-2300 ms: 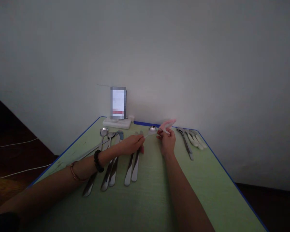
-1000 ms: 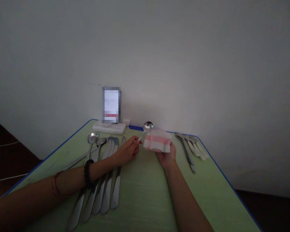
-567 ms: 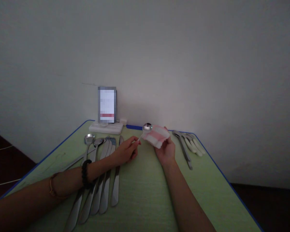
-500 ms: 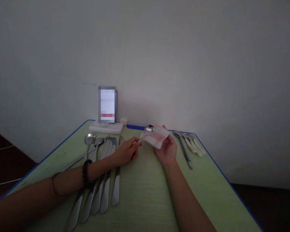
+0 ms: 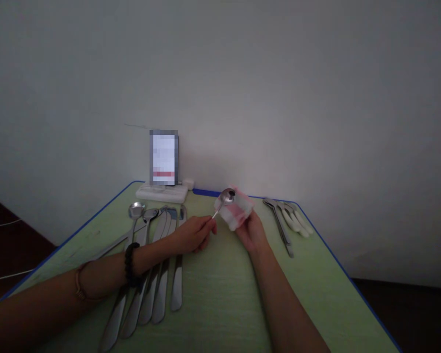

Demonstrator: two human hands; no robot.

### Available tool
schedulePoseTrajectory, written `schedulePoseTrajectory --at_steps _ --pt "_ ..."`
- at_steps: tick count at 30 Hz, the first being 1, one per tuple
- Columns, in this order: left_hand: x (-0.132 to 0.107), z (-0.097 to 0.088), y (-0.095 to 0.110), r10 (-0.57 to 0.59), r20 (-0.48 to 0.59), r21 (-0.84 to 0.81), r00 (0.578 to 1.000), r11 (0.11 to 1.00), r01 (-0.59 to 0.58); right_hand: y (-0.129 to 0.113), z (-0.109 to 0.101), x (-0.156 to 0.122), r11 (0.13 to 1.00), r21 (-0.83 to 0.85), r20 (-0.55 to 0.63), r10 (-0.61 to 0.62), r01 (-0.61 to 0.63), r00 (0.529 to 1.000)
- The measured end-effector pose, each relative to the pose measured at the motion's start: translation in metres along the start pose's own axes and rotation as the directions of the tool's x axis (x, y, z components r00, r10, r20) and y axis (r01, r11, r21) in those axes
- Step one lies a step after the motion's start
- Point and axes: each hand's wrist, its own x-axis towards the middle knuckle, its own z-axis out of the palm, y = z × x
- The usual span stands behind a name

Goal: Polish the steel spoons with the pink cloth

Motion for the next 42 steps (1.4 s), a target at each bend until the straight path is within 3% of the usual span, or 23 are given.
schedulePoseTrajectory --at_steps 6,9,15,20,22,26,34,42 --pt "0.000 0.000 0.000 0.089 -0.114 0.318 0.990 0.947 -0.049 0.013 -0.004 -0.002 0.986 -0.166 -0.114 0.017 -0.036 0.993" --pt "0.002 0.001 -0.003 0.108 -0.100 0.402 0.989 0.914 -0.059 0.018 -0.005 -0.001 0.973 -0.224 -0.133 0.018 -0.048 0.991" --pt "0.003 0.000 -0.004 0.096 -0.075 0.430 0.993 0.901 -0.055 0.026 -0.007 0.003 0.957 -0.291 -0.149 -0.058 0.012 0.987" --pt "0.001 -0.001 0.000 0.073 -0.029 0.482 0.997 0.875 -0.050 0.026 -0.007 0.006 0.947 -0.305 -0.287 -0.196 0.105 0.937" --pt "-0.001 -0.001 0.002 0.064 -0.008 0.506 0.998 0.861 -0.052 0.023 -0.005 0.005 0.960 -0.265 -0.292 -0.170 0.091 0.941" --pt "-0.002 -0.001 0.005 0.072 0.013 0.521 0.997 0.851 -0.068 0.016 -0.001 0.002 0.991 -0.136 -0.188 -0.027 0.001 0.982" --pt "-0.001 -0.001 0.003 0.075 -0.004 0.513 0.997 0.856 -0.063 0.018 -0.002 0.002 0.981 -0.195 -0.225 -0.064 0.019 0.972" --pt "-0.001 -0.001 0.003 0.051 0.006 0.532 0.999 0.845 -0.047 0.018 -0.002 0.000 0.981 -0.190 -0.193 -0.008 -0.029 0.981"
